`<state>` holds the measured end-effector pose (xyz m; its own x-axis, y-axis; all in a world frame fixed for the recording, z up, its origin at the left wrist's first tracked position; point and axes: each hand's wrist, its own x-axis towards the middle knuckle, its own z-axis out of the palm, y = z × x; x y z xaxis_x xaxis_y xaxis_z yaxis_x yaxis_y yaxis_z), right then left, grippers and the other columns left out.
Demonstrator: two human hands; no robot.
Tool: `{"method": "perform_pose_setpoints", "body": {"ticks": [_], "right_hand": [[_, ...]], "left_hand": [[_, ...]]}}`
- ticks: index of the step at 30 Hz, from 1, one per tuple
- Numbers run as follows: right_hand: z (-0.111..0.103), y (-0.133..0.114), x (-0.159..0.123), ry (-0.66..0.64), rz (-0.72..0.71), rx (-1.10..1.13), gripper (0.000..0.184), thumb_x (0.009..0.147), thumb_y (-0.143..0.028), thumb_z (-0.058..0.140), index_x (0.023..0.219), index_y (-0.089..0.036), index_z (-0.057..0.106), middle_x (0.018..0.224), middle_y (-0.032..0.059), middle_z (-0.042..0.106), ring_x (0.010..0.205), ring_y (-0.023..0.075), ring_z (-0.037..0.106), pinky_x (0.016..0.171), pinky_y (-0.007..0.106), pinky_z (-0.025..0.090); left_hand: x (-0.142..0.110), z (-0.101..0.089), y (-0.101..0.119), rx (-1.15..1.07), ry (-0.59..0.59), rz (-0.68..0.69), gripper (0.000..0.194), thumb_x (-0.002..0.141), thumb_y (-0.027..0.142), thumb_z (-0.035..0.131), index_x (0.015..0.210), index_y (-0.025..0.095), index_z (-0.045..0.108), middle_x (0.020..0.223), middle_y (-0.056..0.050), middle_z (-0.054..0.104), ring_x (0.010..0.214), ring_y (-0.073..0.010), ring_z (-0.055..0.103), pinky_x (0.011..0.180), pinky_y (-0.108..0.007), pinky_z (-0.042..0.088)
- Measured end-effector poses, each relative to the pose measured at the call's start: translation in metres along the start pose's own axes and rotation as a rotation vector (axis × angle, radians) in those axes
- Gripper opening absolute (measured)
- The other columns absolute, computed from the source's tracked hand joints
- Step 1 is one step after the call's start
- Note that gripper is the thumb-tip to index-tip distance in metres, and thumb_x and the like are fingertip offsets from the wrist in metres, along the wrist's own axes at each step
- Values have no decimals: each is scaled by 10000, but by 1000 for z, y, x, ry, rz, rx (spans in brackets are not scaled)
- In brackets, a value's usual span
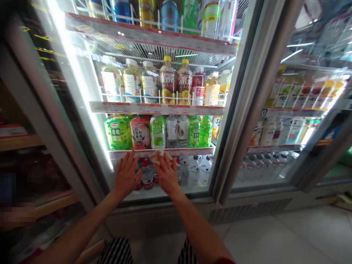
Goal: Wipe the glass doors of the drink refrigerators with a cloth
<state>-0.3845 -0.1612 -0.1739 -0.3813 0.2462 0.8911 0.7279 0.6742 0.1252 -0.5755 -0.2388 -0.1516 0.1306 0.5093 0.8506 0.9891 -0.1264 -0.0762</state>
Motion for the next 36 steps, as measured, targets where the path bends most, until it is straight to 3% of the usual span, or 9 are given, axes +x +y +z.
{"method": "perform_pose_setpoints", "body": {"ticks": [3,8,10,15,17,21,27,32,36], "right_hand": [[-4,5,9,-16,-78,1,451,843,-201,449,1283,-302,454,1434,40,362,1376,213,203,1107,500,129],[-20,50,38,324,456,-126,511,880,-210,358,1388,-177,309,1458,166,275,1386,257,159,1068,553,181],[-11,30,34,210,301,-77,516,864,-204,398,1376,-201,335,1465,143,273,1390,265,140,1071,548,191],[18,-45,26,-166,-487,106,465,832,-160,471,1285,-263,449,1415,38,398,1363,199,247,1123,474,162],[19,-59,51,-157,-487,123,475,843,-150,453,1303,-263,422,1423,28,385,1368,188,233,1135,476,119],[21,-81,101,-43,-204,120,504,852,-172,448,1346,-237,369,1468,53,293,1394,241,131,1124,544,47],[46,-127,93,-226,-727,190,397,869,-160,414,1255,-229,483,1409,3,407,1355,176,265,1147,445,176],[39,-146,137,-96,-427,179,479,916,-152,302,1390,-210,264,1492,31,232,1392,216,119,1121,543,64],[42,-139,124,-101,-591,180,423,914,-184,325,1329,-238,385,1445,-23,343,1373,165,207,1153,450,74]], "left_hand": [[-3,-10,-15,6,3,-82,708,824,251,484,1431,209,121,1487,-109,178,1375,-256,156,1109,-481,185],[-12,-23,-41,56,23,-207,706,832,261,467,1432,198,101,1488,-135,158,1376,-277,144,1092,-530,184],[-17,-23,-44,58,3,-177,683,831,253,464,1427,177,140,1481,-150,178,1379,-277,124,1085,-522,213],[-32,-27,-53,39,-38,-145,622,830,231,447,1406,175,220,1455,-146,266,1362,-264,203,1090,-504,219],[-39,-33,-63,53,-21,-201,632,830,240,442,1411,170,202,1461,-149,248,1361,-271,208,1089,-516,212],[-49,-44,-80,85,-12,-280,638,830,253,442,1409,148,194,1470,-164,216,1365,-282,193,1089,-517,214],[-59,-53,-89,113,-26,-277,621,840,255,428,1405,141,198,1455,-175,253,1364,-277,201,1081,-502,231],[-55,-62,-100,94,13,-344,667,828,280,439,1417,151,154,1482,-162,180,1371,-280,170,1089,-509,206],[-51,-64,-103,79,31,-351,660,834,284,435,1419,159,154,1480,-156,193,1368,-278,183,1089,-507,210]]}}
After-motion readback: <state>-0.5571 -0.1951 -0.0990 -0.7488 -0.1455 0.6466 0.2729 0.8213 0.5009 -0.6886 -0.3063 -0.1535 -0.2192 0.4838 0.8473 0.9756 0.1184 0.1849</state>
